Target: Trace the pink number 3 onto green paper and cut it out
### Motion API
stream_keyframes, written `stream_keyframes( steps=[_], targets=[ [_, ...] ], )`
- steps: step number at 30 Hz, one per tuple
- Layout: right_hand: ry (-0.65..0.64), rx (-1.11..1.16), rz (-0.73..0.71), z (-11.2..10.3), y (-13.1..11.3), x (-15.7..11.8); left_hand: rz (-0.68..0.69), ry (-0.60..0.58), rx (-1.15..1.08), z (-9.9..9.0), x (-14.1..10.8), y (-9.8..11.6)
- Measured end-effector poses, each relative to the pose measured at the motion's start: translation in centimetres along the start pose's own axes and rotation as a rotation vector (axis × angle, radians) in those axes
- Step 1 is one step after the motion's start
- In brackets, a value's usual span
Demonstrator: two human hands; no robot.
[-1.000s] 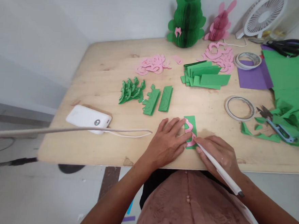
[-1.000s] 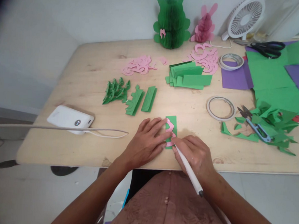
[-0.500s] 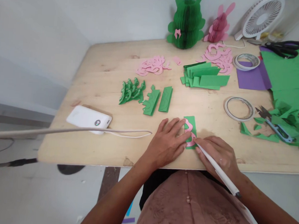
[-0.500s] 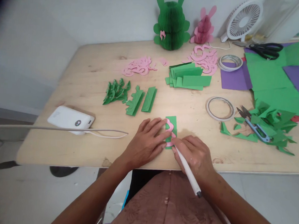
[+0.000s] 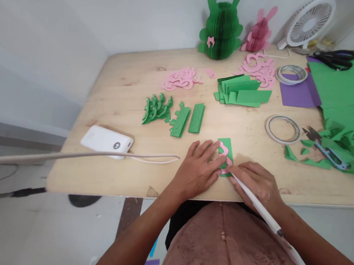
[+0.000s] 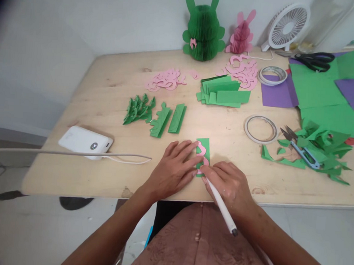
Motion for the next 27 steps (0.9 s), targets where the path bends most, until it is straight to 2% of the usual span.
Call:
stream_keyframes(
  steps=[22,24,27],
  targets=[
    [0.013,0.058,0.049,-0.07,-0.07,0.16,0.009,0.028,0.011,0.20,-0.11,-0.05],
    [0.022,0.132,0.091,-0.25,0.04,0.21,0.013,0.028,0.005,0.25,-0.14,-0.10],
    [0.034,0.251,0.277,-0.49,0.34,0.38,0.016,0.027,-0.005,0.26,-0.16,-0.16]
  ],
)
Point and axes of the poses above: each hand's wrist, its own x-axis towards the middle knuckle, its own z-axis out of the palm, y = z × x, the point moved 1 cm from there along x, towards the middle knuckle, and after that the axes turned 1 degree about -z, right-handed, at the moved point
